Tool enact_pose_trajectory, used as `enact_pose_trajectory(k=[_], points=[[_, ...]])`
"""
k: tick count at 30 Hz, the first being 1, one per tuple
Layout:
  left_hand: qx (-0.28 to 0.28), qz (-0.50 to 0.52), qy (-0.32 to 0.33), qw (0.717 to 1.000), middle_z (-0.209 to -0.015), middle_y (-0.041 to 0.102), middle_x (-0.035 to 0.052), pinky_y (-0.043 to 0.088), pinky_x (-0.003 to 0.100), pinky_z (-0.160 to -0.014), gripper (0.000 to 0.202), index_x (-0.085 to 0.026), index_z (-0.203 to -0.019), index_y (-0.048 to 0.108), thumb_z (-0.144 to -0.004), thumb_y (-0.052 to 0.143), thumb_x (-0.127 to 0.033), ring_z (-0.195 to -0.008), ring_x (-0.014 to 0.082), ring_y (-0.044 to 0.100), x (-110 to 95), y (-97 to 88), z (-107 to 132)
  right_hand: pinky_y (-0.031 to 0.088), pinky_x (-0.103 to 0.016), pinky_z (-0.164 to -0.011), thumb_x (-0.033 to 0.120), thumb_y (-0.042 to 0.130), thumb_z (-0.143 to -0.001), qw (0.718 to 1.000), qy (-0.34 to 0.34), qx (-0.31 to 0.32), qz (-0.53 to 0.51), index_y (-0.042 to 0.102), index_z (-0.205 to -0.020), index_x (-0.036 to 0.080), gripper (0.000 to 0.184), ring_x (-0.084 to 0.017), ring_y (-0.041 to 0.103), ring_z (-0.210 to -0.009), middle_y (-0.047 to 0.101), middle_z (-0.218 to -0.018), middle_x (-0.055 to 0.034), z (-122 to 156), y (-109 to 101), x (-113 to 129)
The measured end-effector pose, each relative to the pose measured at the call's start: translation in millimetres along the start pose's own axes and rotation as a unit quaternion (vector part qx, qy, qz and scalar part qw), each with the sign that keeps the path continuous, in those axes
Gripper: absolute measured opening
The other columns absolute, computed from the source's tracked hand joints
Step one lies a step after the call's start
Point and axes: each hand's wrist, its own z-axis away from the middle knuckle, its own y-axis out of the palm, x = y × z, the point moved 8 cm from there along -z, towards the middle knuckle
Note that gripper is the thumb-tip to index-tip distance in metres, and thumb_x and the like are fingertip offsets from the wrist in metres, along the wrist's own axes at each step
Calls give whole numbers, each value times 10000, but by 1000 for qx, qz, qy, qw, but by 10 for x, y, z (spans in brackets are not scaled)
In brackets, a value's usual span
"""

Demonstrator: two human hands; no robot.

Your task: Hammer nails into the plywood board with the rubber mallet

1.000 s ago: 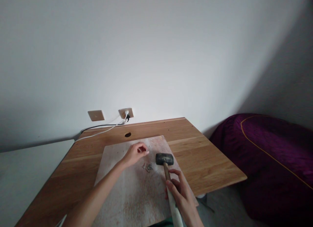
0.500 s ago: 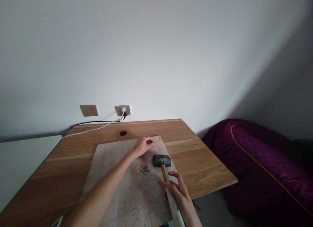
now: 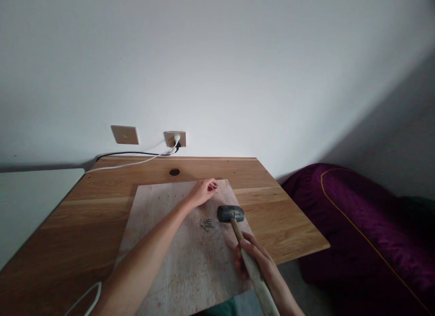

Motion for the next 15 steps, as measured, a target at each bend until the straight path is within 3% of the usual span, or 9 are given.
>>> enact_pose_trajectory(k=[4, 8, 12, 15], points=[[6, -13, 9, 1000, -846, 751, 16, 533, 238, -759, 84, -176, -858, 678, -830, 669, -98, -773, 148, 696, -22, 15, 4, 328, -145, -341, 490, 884, -697, 995, 40, 50, -82, 617, -1148, 222, 589, -107, 581, -558, 591, -726, 52, 173, 87, -17], [8, -15, 18, 1000, -855, 754, 19, 522, 235, -745, 93, -171, -854, 688, -824, 666, -85, -763, 146, 693, -34, 23, 3, 287, -124, -332, 531, 816, -806, 988, 93, 92, -77, 621, -1184, 249, 511, -52, 506, -460, 631, -778, 34, 433, 124, -209], [8, -17, 23, 1000, -873, 762, 25, 526, 240, -766, 77, -177, -867, 701, -845, 657, -117, -786, 153, 697, -49, 23, 4, 239, -101, -338, 579, 851, -754, 976, 144, 132, -98, 665, -1107, 237, 526, 3, 341, -367, 536, -610, 87, 525, 147, -412], [12, -25, 24, 999, -878, 764, 23, 525, 240, -774, 102, -181, -877, 708, -836, 648, -109, -794, 154, 697, -62, 25, 11, 194, -91, -318, 540, 879, -726, 972, 170, 127, -103, 670, -1044, 227, 492, 14, 237, -341, 451, -540, 122, 464, 111, -402]])
